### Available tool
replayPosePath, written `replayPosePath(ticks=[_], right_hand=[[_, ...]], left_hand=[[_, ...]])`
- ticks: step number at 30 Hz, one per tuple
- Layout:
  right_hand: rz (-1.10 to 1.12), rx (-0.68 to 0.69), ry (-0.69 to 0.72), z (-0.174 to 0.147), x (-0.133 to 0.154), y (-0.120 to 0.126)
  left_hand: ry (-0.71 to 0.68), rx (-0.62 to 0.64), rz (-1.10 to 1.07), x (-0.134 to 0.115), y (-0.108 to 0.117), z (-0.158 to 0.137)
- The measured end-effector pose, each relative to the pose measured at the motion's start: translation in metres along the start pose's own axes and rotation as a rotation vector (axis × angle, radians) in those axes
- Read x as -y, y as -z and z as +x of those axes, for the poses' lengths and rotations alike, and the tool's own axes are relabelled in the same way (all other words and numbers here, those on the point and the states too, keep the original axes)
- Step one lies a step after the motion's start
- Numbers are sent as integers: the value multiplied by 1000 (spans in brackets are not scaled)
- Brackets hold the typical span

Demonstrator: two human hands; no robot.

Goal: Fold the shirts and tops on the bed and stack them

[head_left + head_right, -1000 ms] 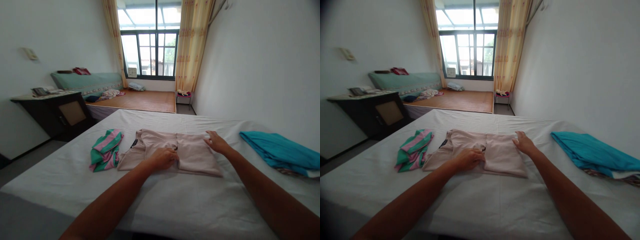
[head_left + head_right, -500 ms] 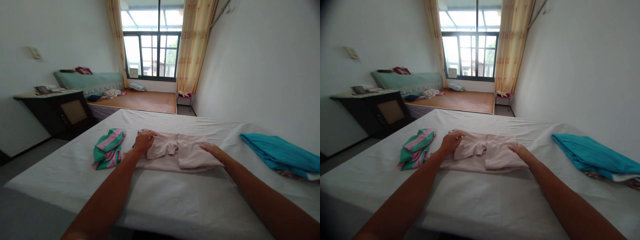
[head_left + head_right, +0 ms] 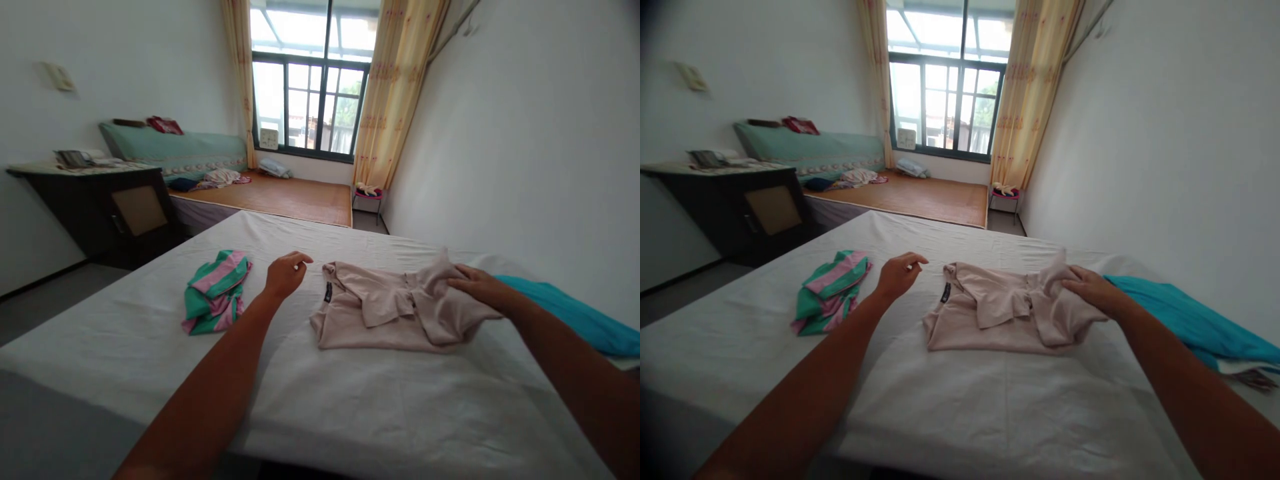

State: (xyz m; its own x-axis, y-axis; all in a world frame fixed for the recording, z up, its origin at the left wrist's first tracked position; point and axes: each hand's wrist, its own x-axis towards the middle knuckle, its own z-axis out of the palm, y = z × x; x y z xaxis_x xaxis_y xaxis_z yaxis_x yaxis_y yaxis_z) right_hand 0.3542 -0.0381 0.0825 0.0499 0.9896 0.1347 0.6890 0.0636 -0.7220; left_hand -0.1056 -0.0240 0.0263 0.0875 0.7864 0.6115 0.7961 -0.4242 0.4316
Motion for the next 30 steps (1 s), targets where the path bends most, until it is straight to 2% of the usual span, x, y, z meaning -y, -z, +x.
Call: replayPosePath(ticks=[2,7,9,11,14,16,19,20,21,24,26,30], right_hand=[[119,152,46,3,34,-28],[280,275,124,9,104,-116],[232,293,105,7,117,-153],[206,310,151,0,123,-185],[256,319,248,-12,124,-212],[356,422,240,-18,124,-211],[500,649,188,-18,120,-185],[528,638,179,-15,116,-173],[543,569,172,-11,111,-161],[526,271,107,2,89,-135],[487,208,63,6,71,-134],[417,227,86,5,42,-155]], left_hand=[[-6,9,13,-3,1,-2],[13,34,32,-1,2,-4],[20,40,46,1,2,-5],[21,46,56,2,1,-5],[8,48,58,-2,2,-5],[-10,50,51,-6,2,-5],[-1,82,14,-13,-1,-7],[25,113,-1,-16,-4,-8],[55,159,-11,-19,-8,-9],[120,323,-2,-28,-22,-14],[114,374,2,-33,-35,-15],[114,340,-95,-36,-59,-7]])
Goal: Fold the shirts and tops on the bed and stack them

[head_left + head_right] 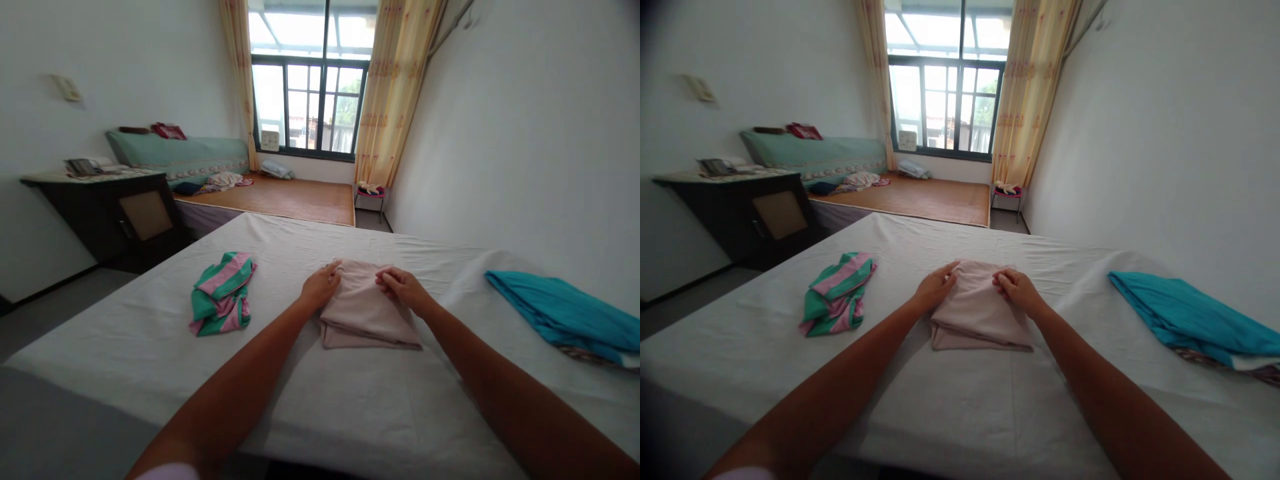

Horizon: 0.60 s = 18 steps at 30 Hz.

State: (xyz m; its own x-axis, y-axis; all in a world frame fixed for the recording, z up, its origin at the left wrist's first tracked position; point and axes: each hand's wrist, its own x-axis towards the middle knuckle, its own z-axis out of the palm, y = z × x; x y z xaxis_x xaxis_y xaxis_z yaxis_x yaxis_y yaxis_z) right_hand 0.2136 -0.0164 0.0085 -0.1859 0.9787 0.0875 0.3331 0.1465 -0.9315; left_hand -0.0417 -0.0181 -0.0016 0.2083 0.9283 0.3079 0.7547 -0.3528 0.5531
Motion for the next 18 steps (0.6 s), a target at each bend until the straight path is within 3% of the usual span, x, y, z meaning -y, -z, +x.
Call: replayPosePath(ticks=[3,7,12,15,18], right_hand=[[-142,12,102,-4,-11,-6],[-437,39,315,-23,4,-16],[-783,182,617,-57,30,-63],[-960,188,632,-61,32,-83],[-980,230,641,-58,32,-80]], left_hand=[[22,53,-111,5,-9,12],[33,156,-315,16,-12,18],[33,153,-467,23,-11,19],[14,110,-454,23,-12,22],[-14,77,-458,23,-11,24]])
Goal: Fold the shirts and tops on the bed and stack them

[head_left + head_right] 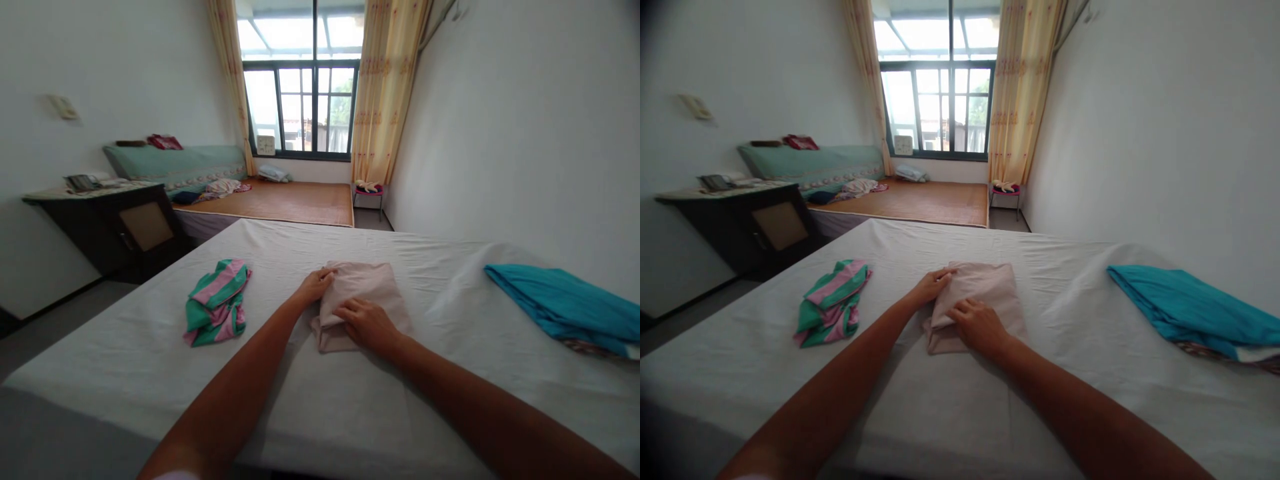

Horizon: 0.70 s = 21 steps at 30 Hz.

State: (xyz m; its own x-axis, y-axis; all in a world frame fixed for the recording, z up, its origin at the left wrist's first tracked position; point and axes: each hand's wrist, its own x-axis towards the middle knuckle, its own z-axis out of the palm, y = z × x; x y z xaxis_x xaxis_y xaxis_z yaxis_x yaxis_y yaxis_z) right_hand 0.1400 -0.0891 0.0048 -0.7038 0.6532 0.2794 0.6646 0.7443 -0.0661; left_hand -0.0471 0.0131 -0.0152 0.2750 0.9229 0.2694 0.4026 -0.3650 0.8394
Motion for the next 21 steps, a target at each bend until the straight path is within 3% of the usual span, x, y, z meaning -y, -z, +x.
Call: replayPosePath(ticks=[5,8,10,14,18,21], right_hand=[[193,-1,157,-10,-13,10],[264,35,171,-14,-12,6],[282,27,155,-13,-9,3],[404,-4,162,-7,-7,8],[333,-129,-3,-4,-29,11],[124,-79,-153,-8,-62,-2]], left_hand=[[-1,26,-68,-2,0,0],[8,-58,-34,2,-2,2],[-7,-124,10,4,-3,4],[3,-130,254,0,-3,2],[-111,-227,586,-22,-13,-15],[-204,-17,701,-35,-29,-31]])
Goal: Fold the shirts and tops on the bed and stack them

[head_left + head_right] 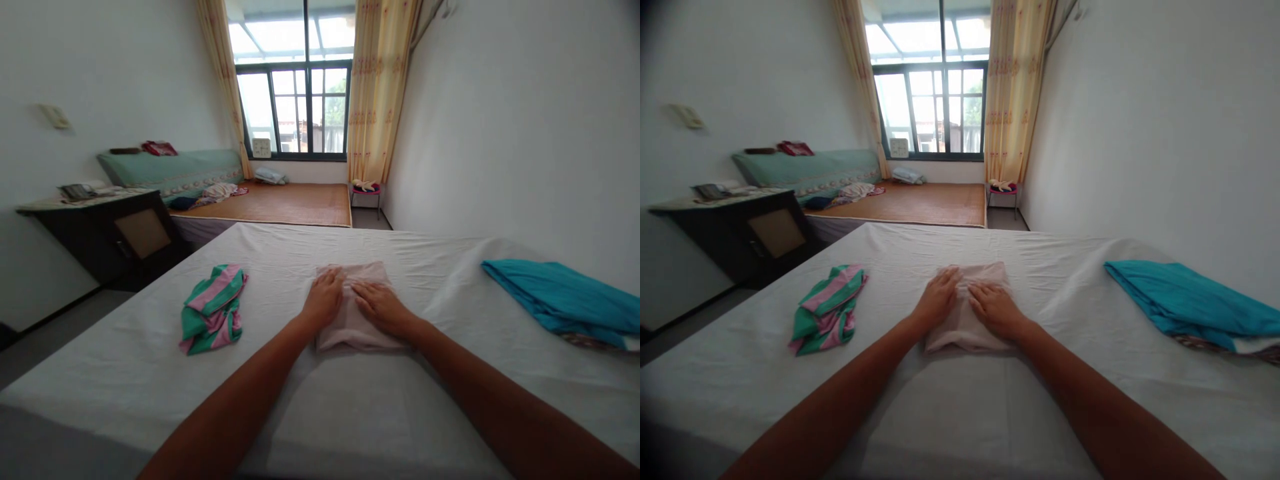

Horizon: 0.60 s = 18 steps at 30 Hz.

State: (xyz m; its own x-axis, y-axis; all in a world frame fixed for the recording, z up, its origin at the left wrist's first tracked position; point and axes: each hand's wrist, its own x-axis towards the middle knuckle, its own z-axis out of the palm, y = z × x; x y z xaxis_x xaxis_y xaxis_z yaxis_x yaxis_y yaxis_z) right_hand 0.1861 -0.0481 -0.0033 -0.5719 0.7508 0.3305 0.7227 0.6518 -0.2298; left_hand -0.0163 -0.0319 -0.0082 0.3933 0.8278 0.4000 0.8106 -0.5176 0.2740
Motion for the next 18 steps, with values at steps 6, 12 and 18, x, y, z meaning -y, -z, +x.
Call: replayPosePath(ticks=[6,12,18], right_hand=[[-153,135,-230,5,-65,-18],[-143,70,-394,6,-84,-26],[19,-136,-587,-6,-77,-28]], left_hand=[[24,283,71,-4,-11,-6],[121,279,13,11,-7,1],[183,226,-40,22,-10,-1]])
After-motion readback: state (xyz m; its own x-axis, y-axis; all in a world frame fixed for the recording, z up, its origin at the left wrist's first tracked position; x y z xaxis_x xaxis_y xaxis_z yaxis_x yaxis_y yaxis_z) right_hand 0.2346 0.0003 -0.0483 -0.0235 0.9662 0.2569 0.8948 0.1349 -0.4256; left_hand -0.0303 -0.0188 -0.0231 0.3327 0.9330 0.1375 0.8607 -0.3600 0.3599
